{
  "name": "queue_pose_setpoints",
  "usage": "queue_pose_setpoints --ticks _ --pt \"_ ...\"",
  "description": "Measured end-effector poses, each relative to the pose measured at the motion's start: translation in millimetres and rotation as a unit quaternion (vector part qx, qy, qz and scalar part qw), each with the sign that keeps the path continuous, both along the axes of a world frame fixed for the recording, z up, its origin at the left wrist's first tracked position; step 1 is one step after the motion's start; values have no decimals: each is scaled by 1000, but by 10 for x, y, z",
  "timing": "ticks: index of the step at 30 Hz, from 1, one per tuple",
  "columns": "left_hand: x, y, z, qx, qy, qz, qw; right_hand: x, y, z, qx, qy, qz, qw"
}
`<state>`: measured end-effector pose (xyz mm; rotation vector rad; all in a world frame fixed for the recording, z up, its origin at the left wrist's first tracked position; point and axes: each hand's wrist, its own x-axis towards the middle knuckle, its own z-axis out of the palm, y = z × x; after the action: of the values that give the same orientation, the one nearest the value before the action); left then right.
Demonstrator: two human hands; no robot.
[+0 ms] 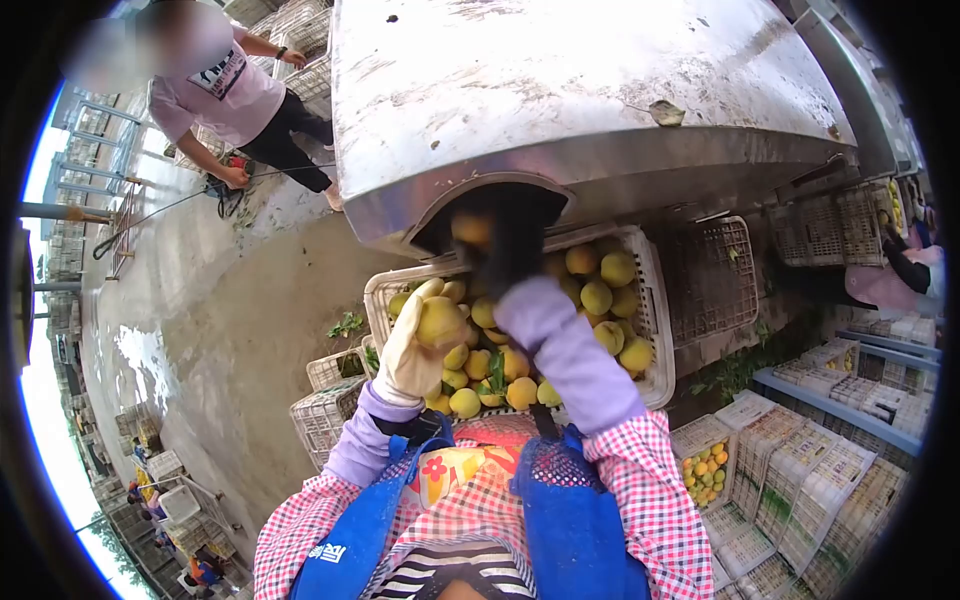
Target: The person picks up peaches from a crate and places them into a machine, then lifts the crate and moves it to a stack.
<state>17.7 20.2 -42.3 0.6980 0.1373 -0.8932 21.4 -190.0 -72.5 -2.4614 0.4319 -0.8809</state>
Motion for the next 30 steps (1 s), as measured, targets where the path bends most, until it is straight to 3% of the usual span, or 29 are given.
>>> queue_pose_setpoints --ticks 3,5,7,9,12,13,14,16,19,22,23,25,27,28,29,30 --pt "33 -40 9 -62 64 -5 996 500 -120 -295 112 153 10 982" --pt "29 -81 20 -132 112 0 985 392 -207 -310 143 163 49 975" --pt "26 -153 94 -147 127 11 981 -88 -118 293 136 55 76 986" --pt "-16 -195 160 -87 -16 -1 996 -475 136 582 113 -53 74 989" --pt "-64 -221 164 -6 -200 -29 979 -876 607 290 223 9 134 965" --pt "-59 -235 162 9 -243 -40 969 -908 598 265 198 -3 123 972" --pt "-102 -267 187 -10 -231 -42 972 -913 567 258 171 -15 115 978" --pt "-75 -345 372 -60 80 -33 994 -912 479 326 74 -23 107 991" --pt "-136 -285 367 -87 -8 -45 995 -926 415 371 108 -36 144 983" --pt "-39 -282 355 -87 -86 -85 989 -955 474 431 263 1 141 954" --pt "-21 -297 342 -88 -104 -89 987 -947 456 480 219 6 135 966" --pt "24 -335 226 13 -309 -51 950 -867 385 567 127 12 124 984" --pt "52 -331 89 58 -302 -4 952 -698 348 447 83 -43 62 994" --pt "38 -280 28 51 -194 24 979 -586 327 374 62 -72 32 995" --pt "24 -223 -16 44 -84 51 994 -443 296 328 49 -14 15 999" --pt "23 -163 -39 102 -100 41 989 -270 252 281 36 43 -3 998"
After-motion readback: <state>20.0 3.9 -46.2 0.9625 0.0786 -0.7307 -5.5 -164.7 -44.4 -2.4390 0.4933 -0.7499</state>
